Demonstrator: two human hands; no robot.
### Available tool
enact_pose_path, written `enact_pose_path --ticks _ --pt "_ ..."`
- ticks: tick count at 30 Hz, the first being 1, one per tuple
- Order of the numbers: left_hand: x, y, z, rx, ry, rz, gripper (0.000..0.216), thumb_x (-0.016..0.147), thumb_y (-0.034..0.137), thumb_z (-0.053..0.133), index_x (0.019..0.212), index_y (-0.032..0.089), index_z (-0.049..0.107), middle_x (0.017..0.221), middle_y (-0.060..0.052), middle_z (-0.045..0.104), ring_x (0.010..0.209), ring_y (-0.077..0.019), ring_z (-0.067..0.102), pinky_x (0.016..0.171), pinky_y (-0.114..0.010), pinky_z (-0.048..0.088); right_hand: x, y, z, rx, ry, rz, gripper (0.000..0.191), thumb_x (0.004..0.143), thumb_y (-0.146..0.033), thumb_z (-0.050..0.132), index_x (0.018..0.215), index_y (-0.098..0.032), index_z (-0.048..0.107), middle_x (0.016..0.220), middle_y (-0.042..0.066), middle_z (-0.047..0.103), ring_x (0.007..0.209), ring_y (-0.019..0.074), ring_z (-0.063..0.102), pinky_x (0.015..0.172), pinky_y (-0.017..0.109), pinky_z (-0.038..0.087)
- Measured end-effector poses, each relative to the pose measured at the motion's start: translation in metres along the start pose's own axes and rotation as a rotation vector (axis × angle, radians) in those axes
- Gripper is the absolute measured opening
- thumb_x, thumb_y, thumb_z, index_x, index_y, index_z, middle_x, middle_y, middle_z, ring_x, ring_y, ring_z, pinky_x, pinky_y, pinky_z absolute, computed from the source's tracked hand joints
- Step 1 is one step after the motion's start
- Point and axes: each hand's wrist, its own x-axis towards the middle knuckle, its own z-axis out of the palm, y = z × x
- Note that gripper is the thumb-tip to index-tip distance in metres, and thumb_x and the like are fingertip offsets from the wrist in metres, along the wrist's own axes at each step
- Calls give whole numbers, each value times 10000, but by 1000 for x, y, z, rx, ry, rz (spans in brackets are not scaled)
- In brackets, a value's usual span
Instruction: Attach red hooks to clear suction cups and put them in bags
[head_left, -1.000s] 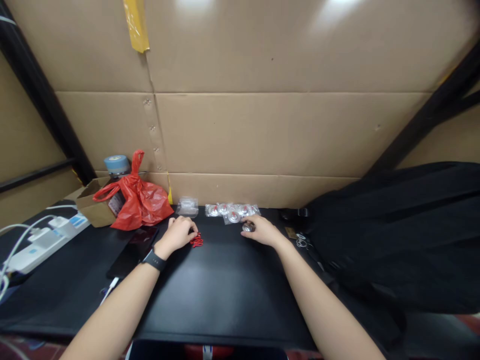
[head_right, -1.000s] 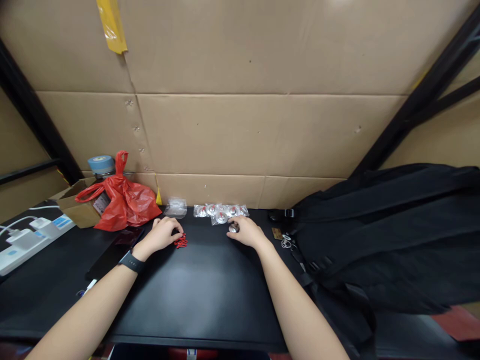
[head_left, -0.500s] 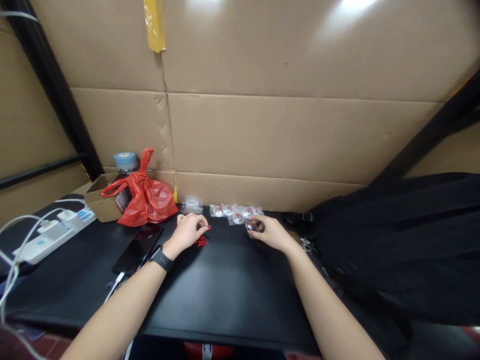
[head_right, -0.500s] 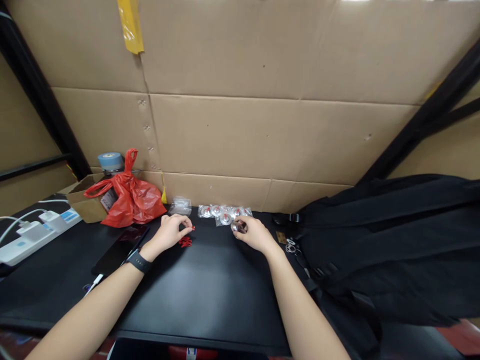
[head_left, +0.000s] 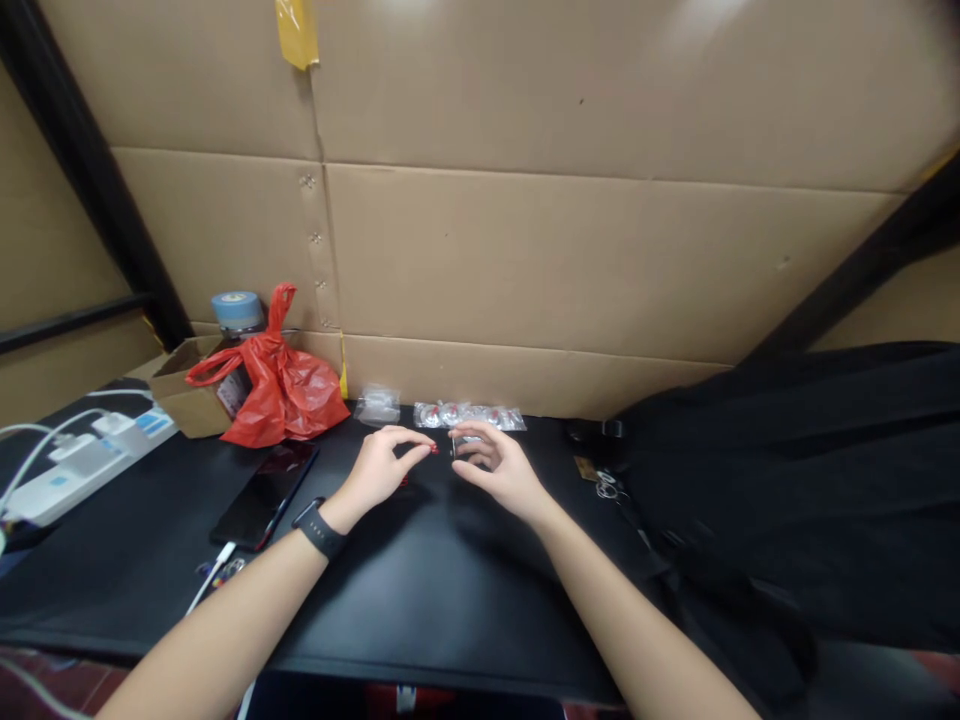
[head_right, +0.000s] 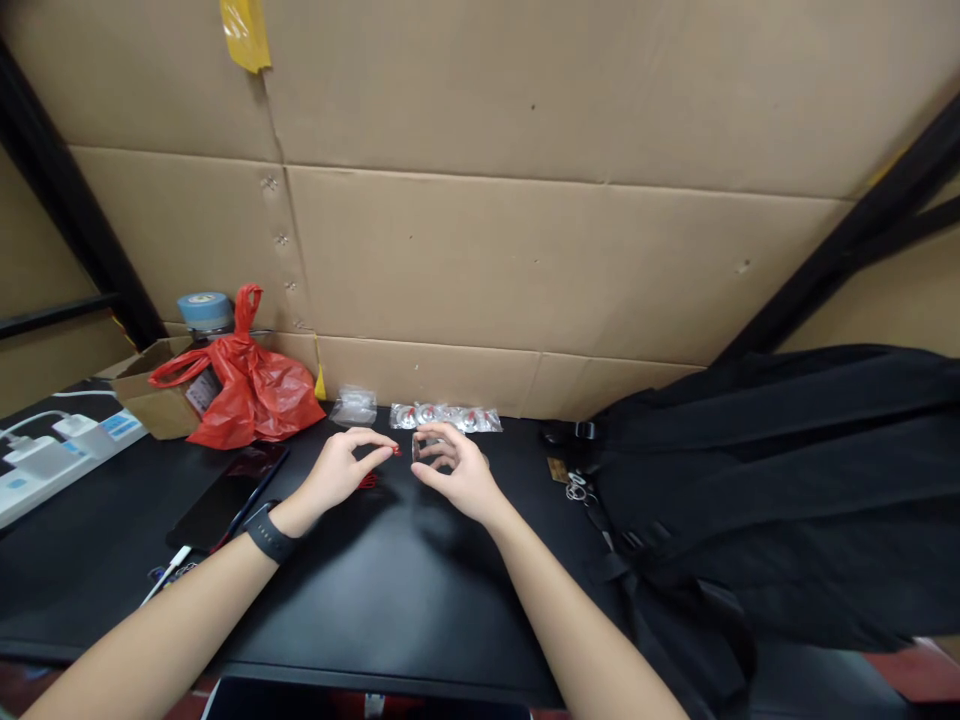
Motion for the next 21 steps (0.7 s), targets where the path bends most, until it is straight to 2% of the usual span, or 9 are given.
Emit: enact_pose_path --ticks 3,6,12,21 --pt "-2 5 3 -121 30 -8 161 865 336 671 919 210 755 968 -38 769 917 -209 699 912 -332 509 0 2 1 162 -24 42 521 728 -295 823 1183 -278 571 1211 73 643 981 194 673 871 365 548" --pt "-4 12 5 -139 67 14 117 832 300 706 886 202 738 946 -36 762 915 -209 692 926 -339 510 -1 2 3 261 -34 62 538 705 -270 846 1175 -285 585 1194 58 649 973 186 670 943 395 530" --pt "-9 19 8 -157 77 22 91 829 277 700 872 209 743 948 -40 756 915 -208 690 927 -347 516 -1 1 4 382 -79 85 577 689 -245 861 1191 -300 580 1178 46 658 969 187 667 911 383 543" --pt "-9 23 7 -141 35 62 143 864 326 668 889 227 768 953 -53 762 937 -217 682 915 -365 526 -1 1 5 415 -117 123 559 688 -224 860 1175 -295 594 1169 44 667 965 182 668 891 362 547"
